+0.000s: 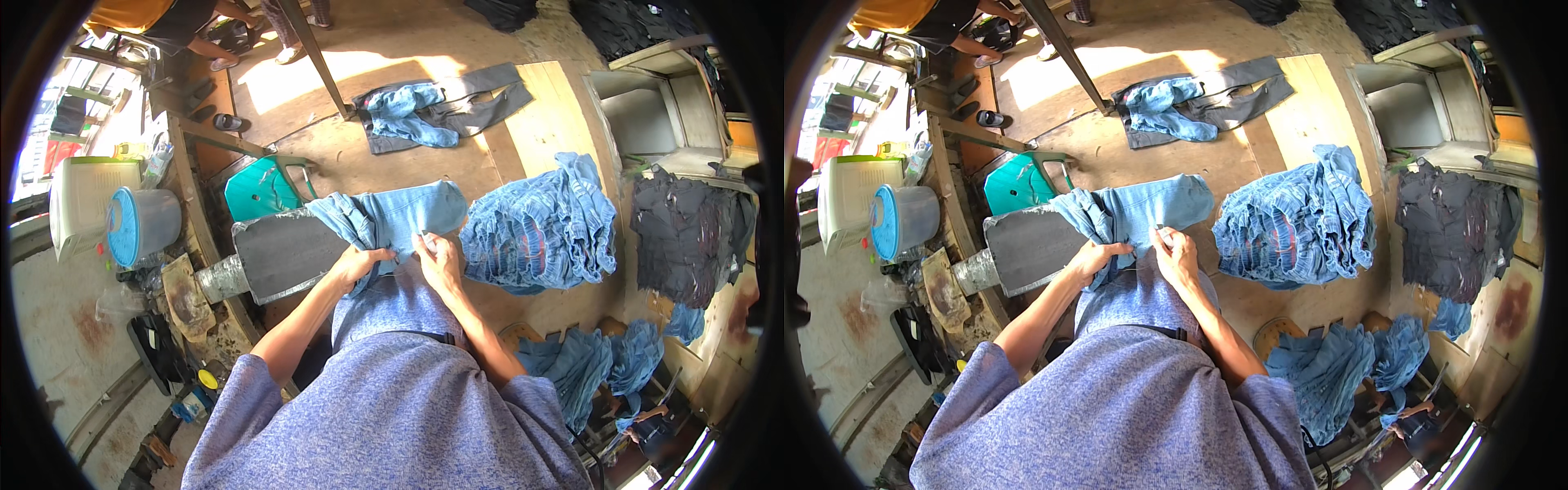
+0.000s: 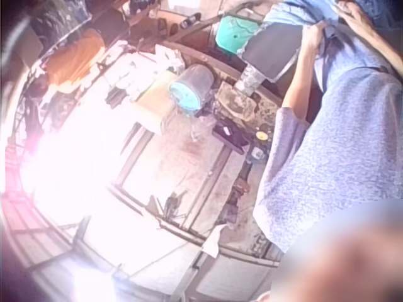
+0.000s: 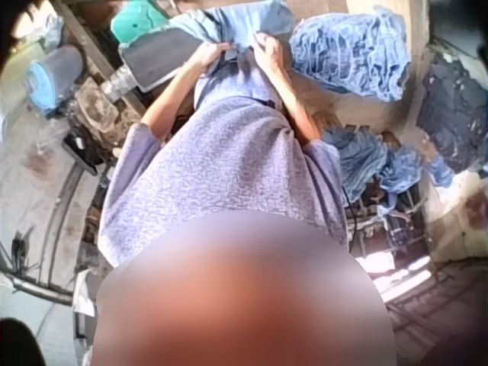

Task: The person marks multiple pairs of light blue jeans with a white marker while standing at a workbench. They pick up each pair, unfold it, make marks on the fabric, and place it back on the pile.

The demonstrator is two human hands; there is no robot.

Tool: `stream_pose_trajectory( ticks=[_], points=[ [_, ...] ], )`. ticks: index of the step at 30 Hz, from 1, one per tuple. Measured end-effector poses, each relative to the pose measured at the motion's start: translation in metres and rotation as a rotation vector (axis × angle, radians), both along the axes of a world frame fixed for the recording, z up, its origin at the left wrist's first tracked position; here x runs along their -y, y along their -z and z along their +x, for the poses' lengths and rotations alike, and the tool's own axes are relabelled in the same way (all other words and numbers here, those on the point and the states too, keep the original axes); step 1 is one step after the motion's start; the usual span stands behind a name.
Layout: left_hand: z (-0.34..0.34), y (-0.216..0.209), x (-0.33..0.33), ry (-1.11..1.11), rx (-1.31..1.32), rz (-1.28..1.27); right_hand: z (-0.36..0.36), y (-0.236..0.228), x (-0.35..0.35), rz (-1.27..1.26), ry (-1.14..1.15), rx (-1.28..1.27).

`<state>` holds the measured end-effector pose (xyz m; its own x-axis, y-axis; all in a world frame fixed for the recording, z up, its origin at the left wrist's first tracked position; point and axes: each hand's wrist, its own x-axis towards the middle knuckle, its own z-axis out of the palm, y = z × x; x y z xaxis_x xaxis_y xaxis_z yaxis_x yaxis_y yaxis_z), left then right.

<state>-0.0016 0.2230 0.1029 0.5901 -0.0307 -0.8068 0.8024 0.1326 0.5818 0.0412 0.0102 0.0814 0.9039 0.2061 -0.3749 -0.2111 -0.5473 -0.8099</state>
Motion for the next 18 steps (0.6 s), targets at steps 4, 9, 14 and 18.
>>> stream_pose_trajectory(
  ticks=[4, 9, 14, 18],
  points=[
    [-0.006, 0.004, -0.008, 0.020, 0.030, -0.020, 0.001, -0.003, 0.002, -0.001, -0.001, 0.017],
    [-0.007, 0.008, -0.016, -0.026, 0.060, -0.210, 0.000, 0.001, 0.000, 0.022, -0.002, 0.043],
    [0.004, -0.001, -0.005, -0.022, -0.047, -0.095, -0.001, 0.002, -0.002, -0.020, 0.007, 0.060],
    [0.005, -0.008, -0.002, 0.007, 0.025, -0.015, 0.000, 0.002, 0.002, -0.035, -0.021, 0.045]
  ],
)
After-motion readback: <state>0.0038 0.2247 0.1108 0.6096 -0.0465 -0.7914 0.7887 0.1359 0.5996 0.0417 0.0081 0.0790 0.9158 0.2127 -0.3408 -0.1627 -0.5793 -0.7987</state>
